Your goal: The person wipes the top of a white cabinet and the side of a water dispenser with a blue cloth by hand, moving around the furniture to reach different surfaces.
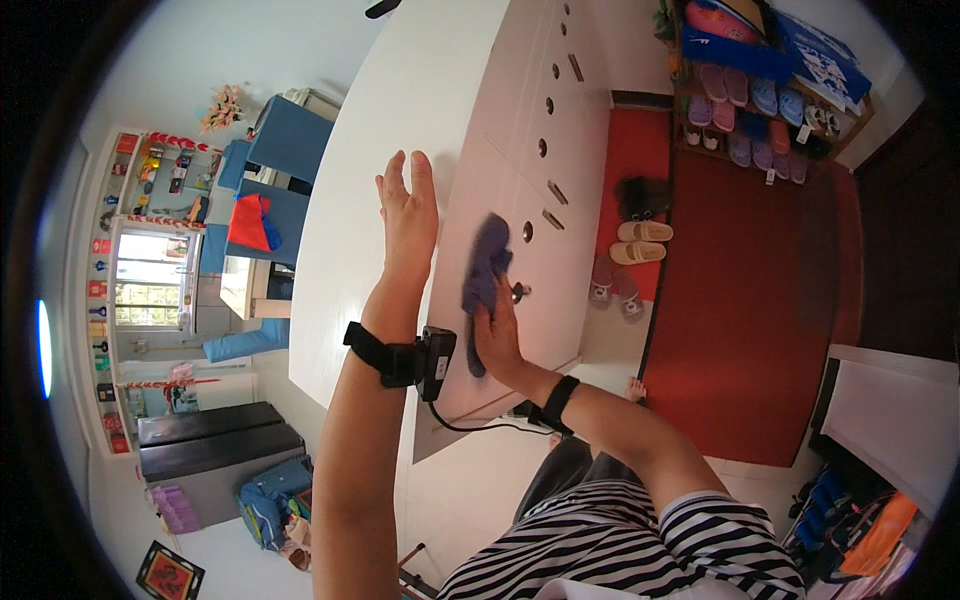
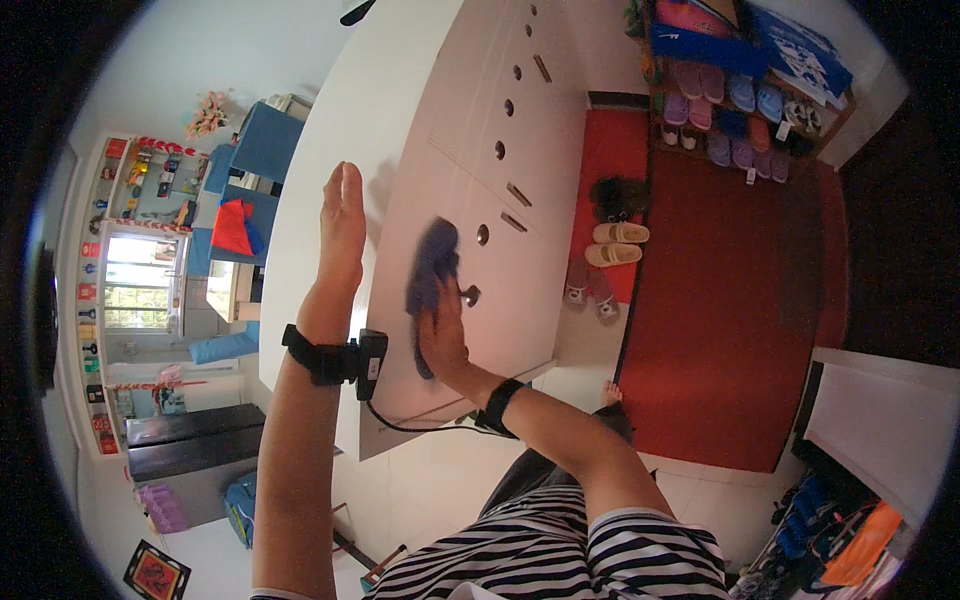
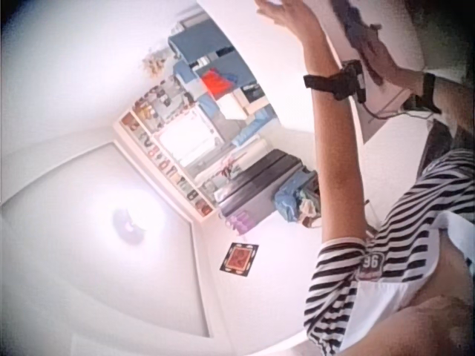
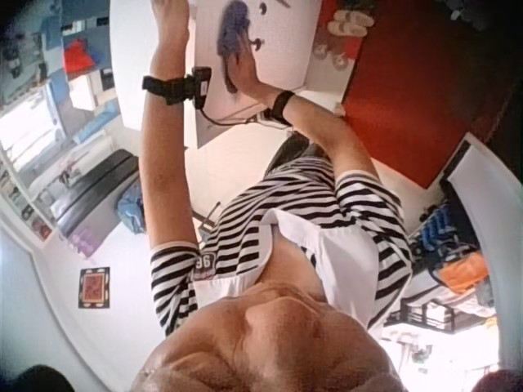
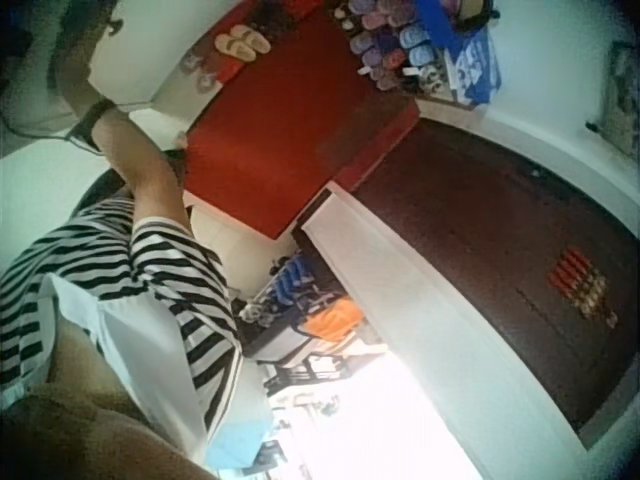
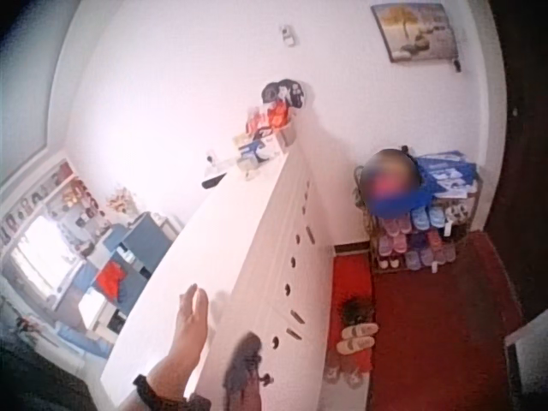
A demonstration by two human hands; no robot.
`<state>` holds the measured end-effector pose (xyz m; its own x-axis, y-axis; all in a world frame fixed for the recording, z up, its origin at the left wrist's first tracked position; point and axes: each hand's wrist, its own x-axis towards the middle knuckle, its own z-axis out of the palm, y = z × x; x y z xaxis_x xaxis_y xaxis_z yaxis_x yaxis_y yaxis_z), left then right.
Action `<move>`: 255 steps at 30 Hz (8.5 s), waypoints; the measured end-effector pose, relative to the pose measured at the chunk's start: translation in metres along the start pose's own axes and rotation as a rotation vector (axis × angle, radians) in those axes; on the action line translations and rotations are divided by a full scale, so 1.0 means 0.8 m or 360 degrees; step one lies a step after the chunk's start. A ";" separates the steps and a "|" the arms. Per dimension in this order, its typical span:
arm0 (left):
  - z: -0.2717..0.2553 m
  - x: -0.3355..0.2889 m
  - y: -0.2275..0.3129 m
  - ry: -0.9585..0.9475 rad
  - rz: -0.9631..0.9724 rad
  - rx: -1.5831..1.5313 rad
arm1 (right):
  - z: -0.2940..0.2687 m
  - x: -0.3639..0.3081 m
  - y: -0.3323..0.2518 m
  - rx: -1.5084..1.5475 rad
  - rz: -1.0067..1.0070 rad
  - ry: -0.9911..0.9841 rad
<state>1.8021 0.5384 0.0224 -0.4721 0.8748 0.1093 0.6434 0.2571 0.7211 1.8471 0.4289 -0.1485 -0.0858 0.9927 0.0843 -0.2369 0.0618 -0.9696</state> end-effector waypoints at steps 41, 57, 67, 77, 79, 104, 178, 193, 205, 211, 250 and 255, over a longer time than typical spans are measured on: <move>0.067 0.052 -0.014 -0.0114 0.0306 0.1272 | -0.036 -0.063 0.211 0.1261 0.2082 0.0312; 0.054 0.061 -0.006 -0.0260 0.0135 0.0720 | -0.022 0.170 -0.017 0.0118 -0.0029 0.0131; 0.074 0.126 0.013 -0.0111 0.0078 0.0382 | -0.048 0.294 -0.029 -0.0090 -0.0018 -0.0002; 0.161 0.200 0.060 0.0042 0.0160 0.1068 | -0.084 0.372 0.032 -0.0059 0.0458 -0.0060; 0.152 0.195 0.054 0.0070 0.0084 0.1121 | -0.073 0.370 0.057 -0.0086 0.0547 -0.0068; 0.182 0.260 0.104 0.0091 0.0079 0.0701 | -0.099 0.561 -0.012 -0.0180 -0.0419 -0.0172; 0.220 0.357 0.091 0.0096 0.0488 0.1324 | -0.149 0.654 0.205 0.0074 0.0418 0.0094; 0.240 0.364 0.128 -0.0029 0.0350 0.1056 | -0.169 0.493 0.517 0.0111 0.1671 0.0652; 0.211 0.364 0.080 0.0122 0.0549 0.1324 | -0.101 0.395 0.267 0.0962 0.2154 0.0361; 0.230 0.388 0.059 0.0187 0.0583 0.1358 | -0.076 0.419 0.169 0.0605 0.1756 0.0175; 0.111 0.107 0.017 0.0054 0.0556 0.0916 | -0.074 0.126 0.166 -0.0069 0.0642 0.0034; 0.124 0.103 0.037 0.0077 0.0580 0.0897 | -0.081 0.118 0.235 -0.0249 0.0903 0.0160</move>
<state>1.8421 0.6586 -0.0155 -0.1832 0.9301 0.3183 0.9768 0.1356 0.1661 1.8575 0.5409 -0.3374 -0.0636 0.8797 -0.4713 -0.0346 -0.4739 -0.8799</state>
